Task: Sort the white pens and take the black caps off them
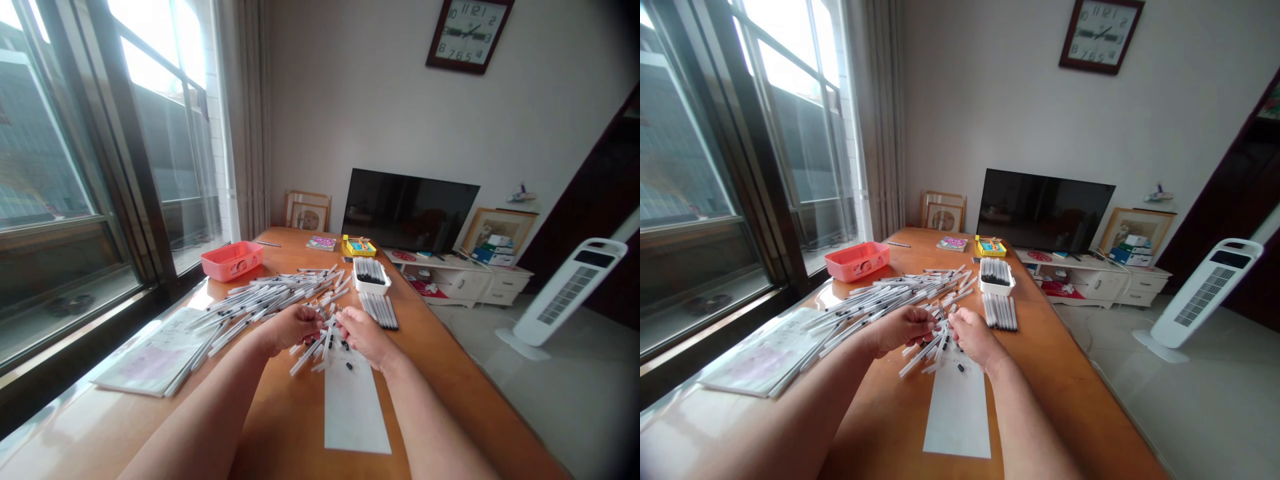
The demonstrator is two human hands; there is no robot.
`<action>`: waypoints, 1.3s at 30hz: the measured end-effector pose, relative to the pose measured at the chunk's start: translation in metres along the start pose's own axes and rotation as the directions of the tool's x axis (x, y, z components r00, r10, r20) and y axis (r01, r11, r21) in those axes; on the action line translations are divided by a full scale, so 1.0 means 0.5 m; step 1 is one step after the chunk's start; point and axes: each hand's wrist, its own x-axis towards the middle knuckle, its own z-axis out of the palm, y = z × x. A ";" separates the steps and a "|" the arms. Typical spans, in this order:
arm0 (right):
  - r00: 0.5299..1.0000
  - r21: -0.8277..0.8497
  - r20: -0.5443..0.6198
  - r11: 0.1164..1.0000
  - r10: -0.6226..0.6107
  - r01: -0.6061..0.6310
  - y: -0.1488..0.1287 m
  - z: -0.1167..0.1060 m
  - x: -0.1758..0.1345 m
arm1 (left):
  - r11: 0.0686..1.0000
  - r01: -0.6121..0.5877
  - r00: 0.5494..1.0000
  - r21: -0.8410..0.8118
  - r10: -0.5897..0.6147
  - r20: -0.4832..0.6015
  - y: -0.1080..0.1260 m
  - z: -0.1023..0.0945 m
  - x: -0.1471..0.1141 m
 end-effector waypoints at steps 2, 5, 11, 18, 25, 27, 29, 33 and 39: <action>1.000 0.026 0.001 1.000 0.003 -0.003 -0.003 0.001 -0.001 | 1.000 -0.006 1.000 -0.008 0.006 0.000 -0.001 -0.001 0.002; 0.998 0.021 -0.052 0.999 0.044 -0.043 -0.001 0.004 0.004 | 1.000 -0.010 1.000 -0.015 0.010 -0.005 -0.002 0.000 0.002; 0.999 0.013 -0.018 0.999 0.048 -0.048 0.002 0.003 0.003 | 1.000 -0.002 1.000 0.003 0.002 -0.005 -0.003 0.001 0.001; 0.993 0.033 -0.039 0.994 0.107 -0.106 -0.003 0.003 0.002 | 1.000 -0.003 1.000 0.021 0.002 0.002 -0.004 0.002 0.002; 0.998 0.087 0.048 0.995 0.047 -0.051 0.004 -0.006 -0.003 | 1.000 0.007 1.000 0.023 -0.007 0.016 -0.011 -0.003 0.007; 0.997 0.102 0.066 0.994 0.033 -0.039 0.006 -0.009 -0.004 | 1.000 0.005 1.000 0.006 -0.005 0.007 -0.013 -0.003 0.007; 0.997 0.109 0.078 0.994 0.020 -0.028 0.005 -0.011 -0.004 | 1.000 0.000 1.000 -0.011 0.000 -0.002 -0.014 -0.004 0.007; 0.999 0.145 0.043 0.989 0.012 -0.018 0.000 -0.016 -0.002 | 0.998 0.032 0.999 -0.046 -0.033 -0.006 -0.016 -0.009 0.005; 0.988 0.045 -0.152 0.999 0.011 -0.004 0.017 -0.020 0.013 | 0.956 0.084 0.978 -0.282 -0.133 -0.161 -0.029 -0.017 0.017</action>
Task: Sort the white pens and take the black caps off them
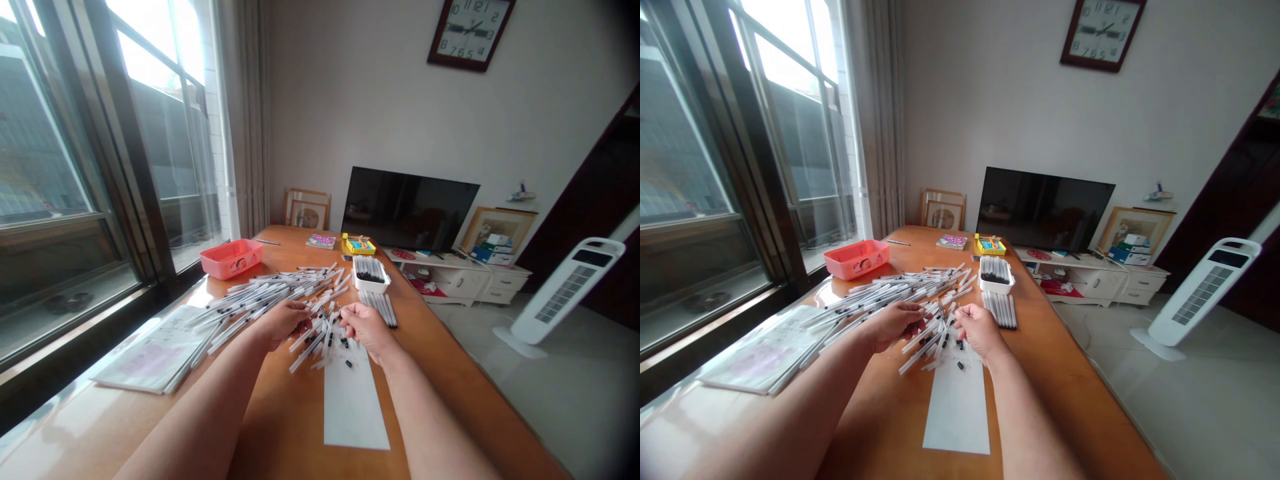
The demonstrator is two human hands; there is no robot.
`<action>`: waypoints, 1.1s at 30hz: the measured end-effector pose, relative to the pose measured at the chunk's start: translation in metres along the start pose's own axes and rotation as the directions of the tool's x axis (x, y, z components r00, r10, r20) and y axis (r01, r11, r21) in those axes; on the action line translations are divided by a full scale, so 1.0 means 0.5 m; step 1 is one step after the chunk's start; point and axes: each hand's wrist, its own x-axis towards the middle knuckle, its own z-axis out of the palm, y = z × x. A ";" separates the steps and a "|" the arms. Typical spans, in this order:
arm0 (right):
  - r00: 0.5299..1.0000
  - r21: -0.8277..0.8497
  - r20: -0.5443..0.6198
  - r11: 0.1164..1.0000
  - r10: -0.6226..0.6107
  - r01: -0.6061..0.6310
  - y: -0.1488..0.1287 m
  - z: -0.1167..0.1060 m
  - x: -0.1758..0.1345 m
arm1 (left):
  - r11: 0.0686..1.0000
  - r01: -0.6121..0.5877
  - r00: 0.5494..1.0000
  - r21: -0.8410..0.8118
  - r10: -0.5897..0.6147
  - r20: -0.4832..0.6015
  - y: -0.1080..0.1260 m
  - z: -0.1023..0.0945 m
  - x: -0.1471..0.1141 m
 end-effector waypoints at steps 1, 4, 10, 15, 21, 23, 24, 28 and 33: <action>0.999 -0.057 -0.030 0.998 -0.010 0.008 0.009 0.003 0.004 | 0.998 0.000 1.000 -0.064 -0.001 -0.023 -0.001 0.000 0.003; 0.996 -0.206 -0.082 0.978 -0.046 0.028 0.038 0.011 0.019 | 0.969 -0.024 0.999 -0.245 0.011 -0.054 -0.002 0.001 0.009; 0.991 -0.287 -0.084 0.955 -0.103 0.075 0.045 0.023 0.024 | 0.901 -0.047 0.994 -0.430 0.002 -0.106 0.003 -0.003 0.010; 0.997 -0.182 0.057 0.982 -0.043 0.052 0.005 0.051 -0.009 | 0.845 -0.109 0.990 -0.523 0.048 -0.129 0.003 -0.001 0.012; 0.945 -0.047 0.312 0.995 0.096 -0.086 -0.007 0.083 -0.033 | 0.776 -0.199 0.977 -0.599 0.110 -0.183 0.004 0.007 0.017; 0.934 0.020 0.332 0.989 0.134 -0.149 -0.011 0.085 -0.036 | 0.772 -0.209 0.976 -0.600 0.129 -0.173 0.006 0.008 0.015; 0.930 0.057 0.337 0.983 0.148 -0.177 -0.014 0.084 -0.037 | 0.782 -0.200 0.979 -0.591 0.136 -0.152 0.008 0.007 0.013; 0.904 0.175 0.399 0.956 0.151 -0.237 -0.027 0.074 -0.039 | 0.833 -0.137 0.989 -0.536 0.150 -0.019 0.011 0.003 0.005; 0.925 0.109 0.377 0.989 0.050 -0.098 -0.034 0.067 -0.040 | 0.843 -0.197 0.980 -0.500 0.186 -0.073 0.002 0.003 0.014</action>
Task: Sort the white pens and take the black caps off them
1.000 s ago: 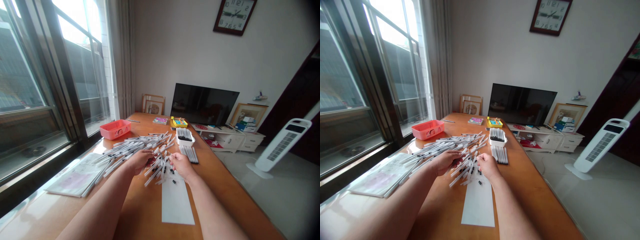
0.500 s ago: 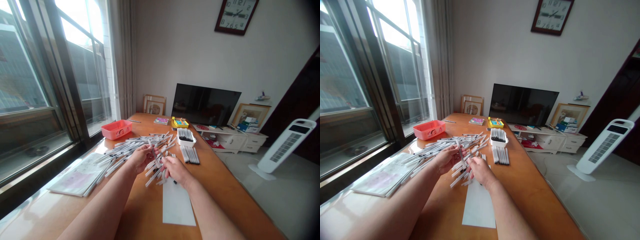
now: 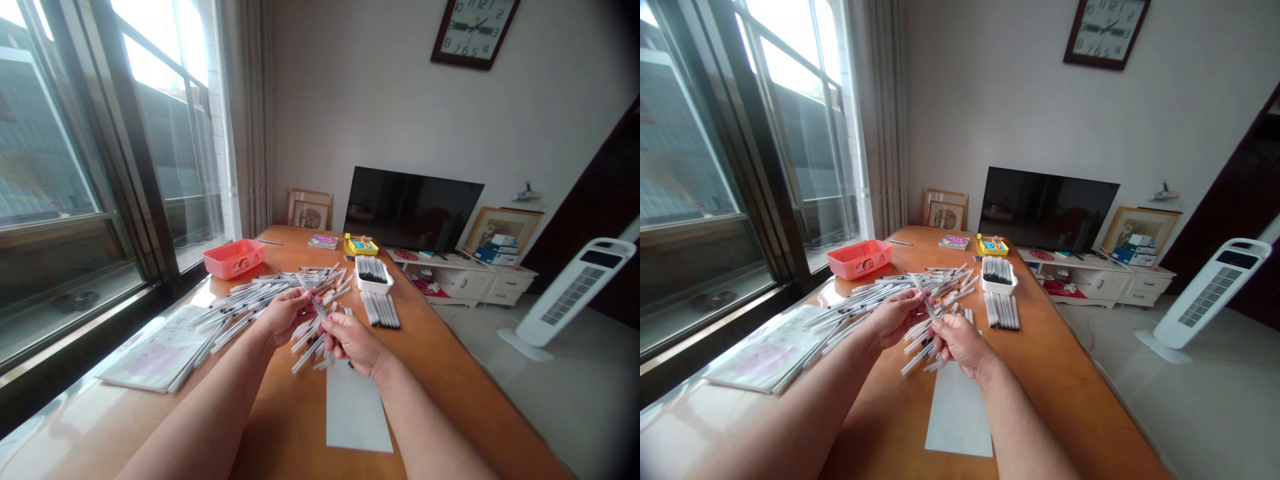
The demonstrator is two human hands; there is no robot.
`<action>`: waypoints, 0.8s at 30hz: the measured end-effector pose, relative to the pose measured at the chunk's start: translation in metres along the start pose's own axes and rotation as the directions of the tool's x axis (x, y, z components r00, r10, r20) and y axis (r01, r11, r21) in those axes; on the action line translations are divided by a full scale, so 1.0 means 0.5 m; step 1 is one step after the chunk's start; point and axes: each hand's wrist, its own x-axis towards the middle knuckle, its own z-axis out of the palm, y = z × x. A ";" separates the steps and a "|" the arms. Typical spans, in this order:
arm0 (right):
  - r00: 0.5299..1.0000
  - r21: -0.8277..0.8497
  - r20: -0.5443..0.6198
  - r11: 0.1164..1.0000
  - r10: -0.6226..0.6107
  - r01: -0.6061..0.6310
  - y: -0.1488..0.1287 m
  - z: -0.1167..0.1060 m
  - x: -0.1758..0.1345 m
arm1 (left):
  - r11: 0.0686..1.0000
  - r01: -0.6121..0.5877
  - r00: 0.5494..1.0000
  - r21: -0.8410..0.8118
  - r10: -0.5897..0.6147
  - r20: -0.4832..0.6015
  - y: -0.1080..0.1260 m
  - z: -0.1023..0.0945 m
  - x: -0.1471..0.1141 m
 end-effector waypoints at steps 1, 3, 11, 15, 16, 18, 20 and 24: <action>0.999 -0.064 -0.026 0.998 -0.025 0.023 0.000 0.000 0.001 | 1.000 -0.017 1.000 0.016 0.018 -0.023 -0.003 0.000 0.003; 0.996 -0.194 -0.072 0.980 -0.060 0.045 0.003 -0.001 0.003 | 0.998 -0.039 0.996 0.053 0.044 -0.079 -0.009 0.003 0.007; 0.923 -0.700 -0.151 0.697 -0.355 0.154 0.009 -0.002 0.012 | 0.994 -0.066 0.969 0.093 0.086 -0.233 -0.019 0.023 0.009; 0.904 -0.808 -0.143 0.575 -0.402 0.128 0.001 0.001 0.008 | 0.991 -0.079 0.950 0.105 0.106 -0.292 -0.024 0.030 0.010; 0.902 -0.824 -0.145 0.554 -0.407 0.118 0.000 0.002 0.007 | 0.991 -0.077 0.944 0.108 0.107 -0.311 -0.025 0.032 0.010; 0.897 -0.847 -0.150 0.522 -0.416 0.100 -0.002 0.004 0.007 | 0.991 -0.078 0.929 0.111 0.113 -0.352 -0.027 0.035 0.010; 0.898 -0.837 -0.157 0.537 -0.411 0.099 -0.001 0.005 0.007 | 0.990 -0.071 0.923 0.122 0.112 -0.368 -0.025 0.036 0.008; 0.950 -0.587 -0.159 0.800 -0.267 0.126 0.003 0.007 0.004 | 0.992 -0.025 0.970 0.123 0.053 -0.237 -0.014 0.036 -0.001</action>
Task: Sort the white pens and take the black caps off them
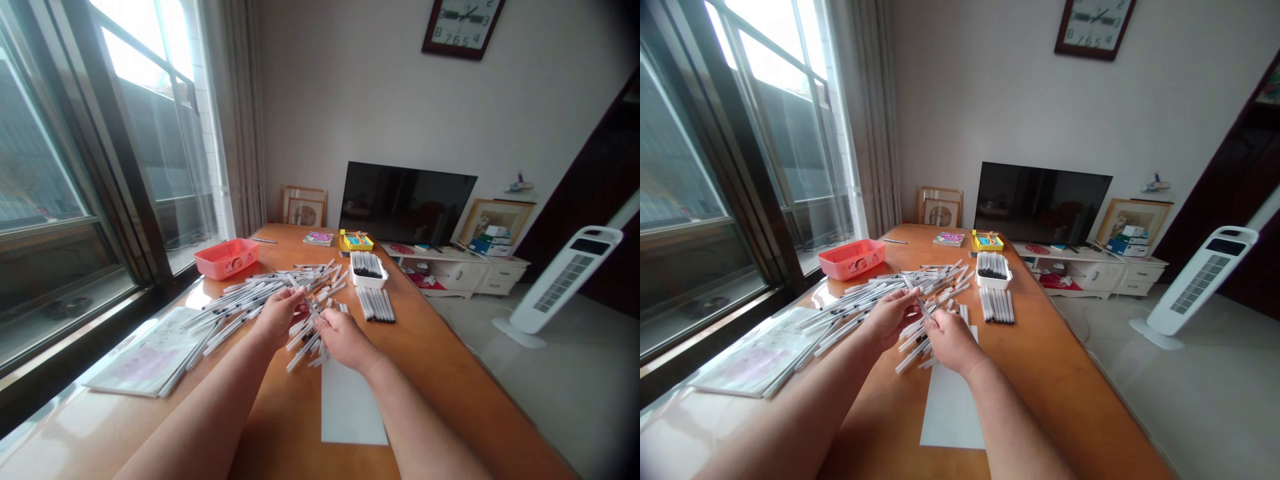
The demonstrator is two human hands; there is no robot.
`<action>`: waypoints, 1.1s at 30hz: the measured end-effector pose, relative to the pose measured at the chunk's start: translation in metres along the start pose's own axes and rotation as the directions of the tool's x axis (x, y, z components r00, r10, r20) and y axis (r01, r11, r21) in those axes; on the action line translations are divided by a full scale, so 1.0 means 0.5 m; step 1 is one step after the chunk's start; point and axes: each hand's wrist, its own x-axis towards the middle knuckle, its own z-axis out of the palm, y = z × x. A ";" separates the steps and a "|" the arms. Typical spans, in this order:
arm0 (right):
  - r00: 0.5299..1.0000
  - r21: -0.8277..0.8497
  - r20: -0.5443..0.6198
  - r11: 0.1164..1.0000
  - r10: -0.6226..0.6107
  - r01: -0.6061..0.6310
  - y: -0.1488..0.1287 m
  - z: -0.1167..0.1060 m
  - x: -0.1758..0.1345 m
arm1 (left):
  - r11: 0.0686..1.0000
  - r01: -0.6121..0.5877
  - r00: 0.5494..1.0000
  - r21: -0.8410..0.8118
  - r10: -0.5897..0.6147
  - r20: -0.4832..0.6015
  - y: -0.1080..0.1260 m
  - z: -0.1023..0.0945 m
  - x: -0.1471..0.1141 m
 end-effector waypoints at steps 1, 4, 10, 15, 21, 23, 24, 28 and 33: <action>0.998 0.122 0.050 0.991 0.041 -0.047 -0.001 0.000 -0.002 | 1.000 0.013 0.999 -0.014 -0.012 0.053 0.004 -0.001 -0.003; 0.972 0.381 0.202 0.904 0.122 -0.193 -0.007 -0.005 -0.006 | 0.994 0.069 0.978 -0.080 -0.052 0.200 0.013 -0.006 -0.008; 0.984 0.293 0.148 0.946 0.098 -0.138 -0.004 -0.010 -0.001 | 0.995 0.067 0.985 -0.068 -0.055 0.166 0.006 -0.011 0.000; 0.998 -0.192 -0.041 0.980 -0.057 0.048 -0.001 -0.007 0.004 | 0.999 0.030 0.999 -0.013 -0.030 0.025 -0.010 -0.002 0.007; 0.992 -0.576 -0.069 0.817 -0.101 0.043 -0.033 -0.008 -0.005 | 1.000 0.000 0.991 -0.020 -0.003 -0.137 -0.019 0.016 0.007; 0.991 -0.633 -0.077 0.774 -0.106 0.034 -0.044 -0.007 -0.009 | 0.999 -0.029 0.981 -0.032 0.022 -0.191 -0.014 0.009 0.012; 0.990 -0.649 -0.083 0.760 -0.111 0.031 -0.048 -0.006 -0.011 | 0.998 -0.052 0.971 -0.037 0.042 -0.234 -0.009 0.003 0.016; 0.985 -0.630 -0.128 0.776 -0.115 0.009 -0.045 -0.005 -0.013 | 0.991 -0.114 0.933 -0.069 0.083 -0.349 0.013 -0.025 0.024; 0.983 -0.568 -0.184 0.818 -0.015 -0.094 -0.009 -0.012 -0.001 | 0.996 -0.053 0.964 -0.071 0.033 -0.265 0.017 -0.020 0.015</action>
